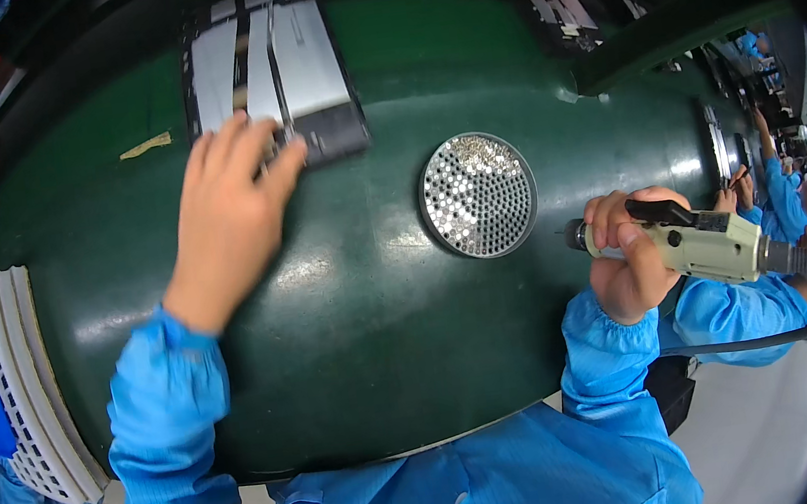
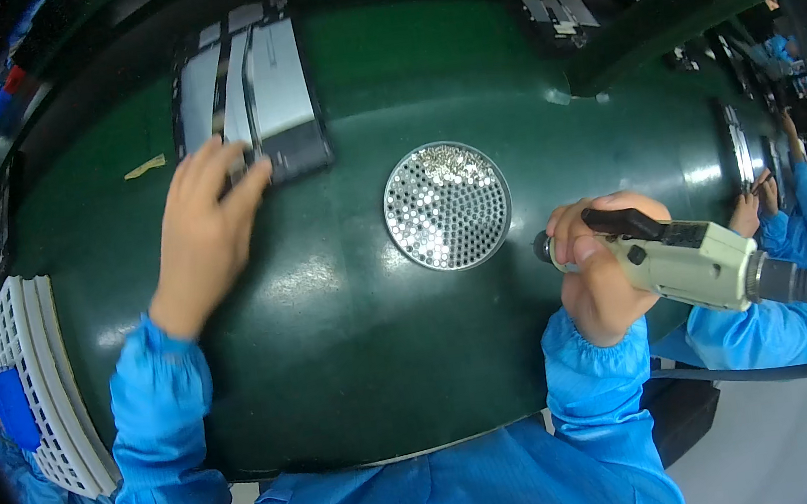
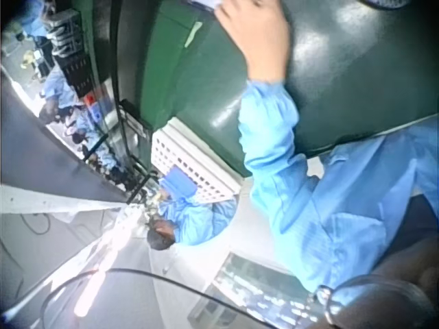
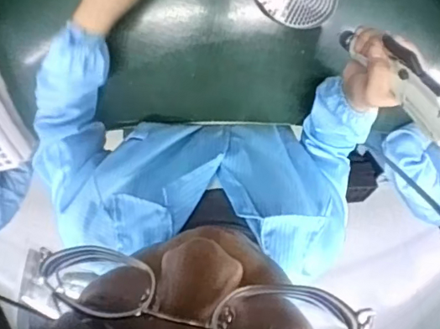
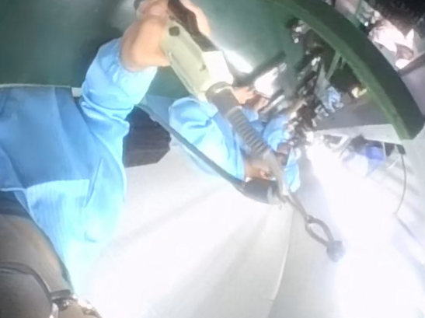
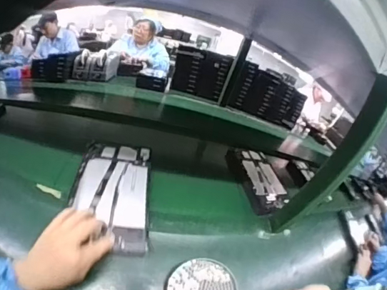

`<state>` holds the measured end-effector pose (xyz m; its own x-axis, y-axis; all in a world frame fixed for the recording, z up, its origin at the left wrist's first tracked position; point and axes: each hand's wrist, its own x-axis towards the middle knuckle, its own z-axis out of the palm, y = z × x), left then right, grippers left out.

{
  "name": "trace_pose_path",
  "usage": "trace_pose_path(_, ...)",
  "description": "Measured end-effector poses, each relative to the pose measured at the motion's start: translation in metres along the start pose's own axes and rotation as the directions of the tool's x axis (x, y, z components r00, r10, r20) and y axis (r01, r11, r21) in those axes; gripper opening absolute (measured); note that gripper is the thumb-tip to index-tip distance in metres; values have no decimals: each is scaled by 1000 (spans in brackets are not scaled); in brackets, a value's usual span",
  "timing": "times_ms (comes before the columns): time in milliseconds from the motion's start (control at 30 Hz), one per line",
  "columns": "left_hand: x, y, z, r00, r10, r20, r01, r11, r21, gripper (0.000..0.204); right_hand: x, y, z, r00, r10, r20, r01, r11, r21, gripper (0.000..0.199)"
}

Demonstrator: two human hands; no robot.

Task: The user is assembling electronic components, specifically tablet-like devices, on an assembly line.

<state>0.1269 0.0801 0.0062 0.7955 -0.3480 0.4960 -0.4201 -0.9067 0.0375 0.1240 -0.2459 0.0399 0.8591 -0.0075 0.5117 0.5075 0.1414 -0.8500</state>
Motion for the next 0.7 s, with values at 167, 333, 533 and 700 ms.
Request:
trace_pose_path(167, 36, -63, 39, 993, -99, -69, 109, 983, 145, 30, 3, -1, 2, 1000, 14, -17, -14, 999, 33, 30)
trace_pose_path(333, 33, -31, 40, 995, -32, -99, 38, 997, 63, 28, 5, 3, 0, 995, 45, -94, -47, 999, -21, 30)
trace_pose_path(533, 32, -18, 44, 938, 56, -342, -177, 925, -336, 14, 5, 8, 16, 999, 40, -25, -39, 999, 37, 34)
trace_pose_path(700, 25, -11, 47, 962, 39, -271, -167, 867, -470, 15, 4, 13, 33, 996, 23, 86, -30, 996, 82, 32)
